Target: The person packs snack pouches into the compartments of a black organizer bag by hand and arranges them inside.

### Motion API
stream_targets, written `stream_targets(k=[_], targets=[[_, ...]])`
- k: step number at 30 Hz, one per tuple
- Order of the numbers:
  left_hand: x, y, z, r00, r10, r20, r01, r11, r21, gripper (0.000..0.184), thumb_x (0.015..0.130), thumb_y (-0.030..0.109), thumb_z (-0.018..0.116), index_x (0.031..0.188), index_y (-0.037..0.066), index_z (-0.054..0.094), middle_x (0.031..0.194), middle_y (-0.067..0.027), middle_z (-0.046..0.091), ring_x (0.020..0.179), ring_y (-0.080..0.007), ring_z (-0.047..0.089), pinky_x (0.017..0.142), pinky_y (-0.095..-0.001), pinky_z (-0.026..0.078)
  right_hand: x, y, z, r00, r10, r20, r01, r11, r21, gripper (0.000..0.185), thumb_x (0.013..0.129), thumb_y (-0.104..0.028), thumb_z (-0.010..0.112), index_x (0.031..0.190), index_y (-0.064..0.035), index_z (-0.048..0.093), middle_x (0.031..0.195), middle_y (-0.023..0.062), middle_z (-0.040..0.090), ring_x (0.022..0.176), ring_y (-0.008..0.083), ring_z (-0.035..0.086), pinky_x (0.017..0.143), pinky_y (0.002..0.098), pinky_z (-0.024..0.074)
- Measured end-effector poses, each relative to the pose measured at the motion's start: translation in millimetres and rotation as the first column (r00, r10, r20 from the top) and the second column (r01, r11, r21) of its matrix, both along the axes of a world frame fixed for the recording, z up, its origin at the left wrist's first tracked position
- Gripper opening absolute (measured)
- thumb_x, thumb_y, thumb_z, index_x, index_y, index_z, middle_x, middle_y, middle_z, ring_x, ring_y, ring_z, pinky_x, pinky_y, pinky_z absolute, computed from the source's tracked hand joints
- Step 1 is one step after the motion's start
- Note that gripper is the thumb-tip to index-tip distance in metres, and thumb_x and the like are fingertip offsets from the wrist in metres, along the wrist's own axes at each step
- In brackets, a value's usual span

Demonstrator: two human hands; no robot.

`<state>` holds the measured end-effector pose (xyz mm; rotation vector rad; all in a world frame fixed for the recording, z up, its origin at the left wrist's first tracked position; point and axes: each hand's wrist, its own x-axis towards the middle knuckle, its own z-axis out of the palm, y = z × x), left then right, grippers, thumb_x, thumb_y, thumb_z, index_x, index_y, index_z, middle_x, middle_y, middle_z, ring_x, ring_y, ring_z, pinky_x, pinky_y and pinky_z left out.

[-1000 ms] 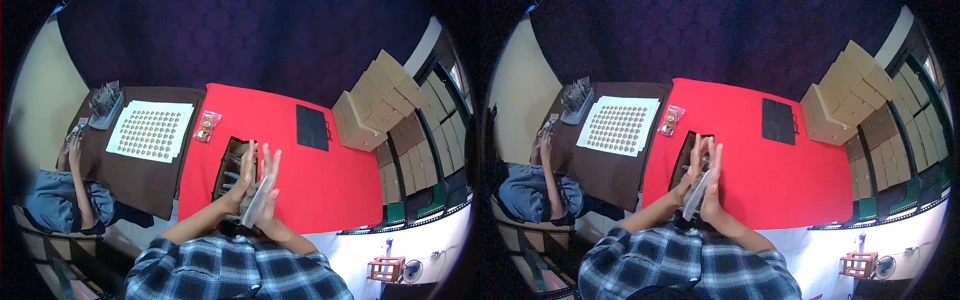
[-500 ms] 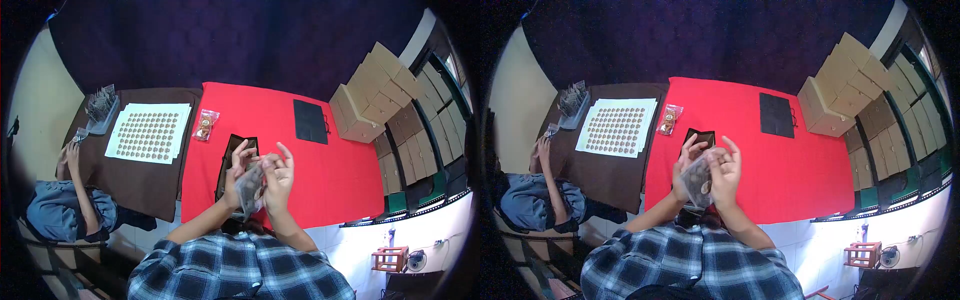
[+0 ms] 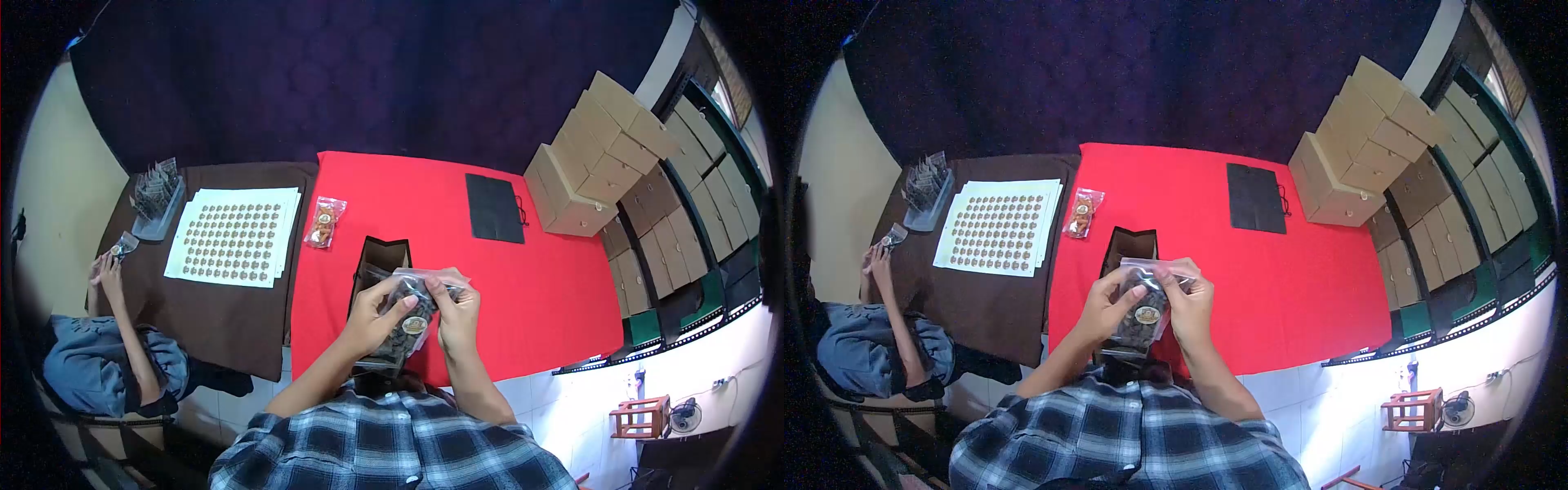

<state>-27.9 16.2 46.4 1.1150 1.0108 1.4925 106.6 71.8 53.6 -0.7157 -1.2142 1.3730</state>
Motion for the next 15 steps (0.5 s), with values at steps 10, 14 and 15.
stream_targets(k=[10, 14, 15], targets=[[-15, 4, -1, 0.992, 0.109, -0.061, -0.102, 0.989, 0.105, 0.017, 0.080, 0.009, 0.076, 0.076, 0.001, 0.061, 0.078, -0.0029, 0.062, 0.081, -0.0111, 0.059, 0.090, -0.0328, 0.044, 9, -12, -3, 0.980, 0.099, 0.174, -0.111, 0.992, 0.063, 0.013, 0.087, -0.014, 0.071, 0.089, -0.0013, 0.073, 0.083, 0.0048, 0.062, 0.078, 0.0107, 0.058, 0.068, 0.0236, 0.0439], [-28, -4, 23, 0.905, 0.126, -0.407, -0.066, 0.985, 0.157, 0.008, 0.079, 0.009, 0.074, 0.076, 0.004, 0.069, 0.075, -0.0041, 0.068, 0.079, -0.0147, 0.065, 0.104, -0.0431, 0.038, 18, -8, 2, 0.963, 0.204, 0.179, -0.217, 0.975, 0.058, 0.018, 0.090, -0.017, 0.067, 0.090, 0.0009, 0.072, 0.082, 0.0048, 0.061, 0.078, 0.0109, 0.056, 0.068, 0.0244, 0.0423], [-31, -7, 31, 0.859, 0.125, -0.497, -0.044, 0.984, 0.171, 0.006, 0.079, 0.010, 0.074, 0.078, 0.005, 0.070, 0.076, -0.0049, 0.070, 0.079, -0.0161, 0.067, 0.107, -0.0456, 0.036, 23, -5, 3, 0.951, 0.237, 0.197, -0.254, 0.965, 0.064, 0.019, 0.090, -0.017, 0.067, 0.091, 0.0013, 0.072, 0.082, 0.0049, 0.061, 0.078, 0.0109, 0.056, 0.068, 0.0247, 0.0420]])
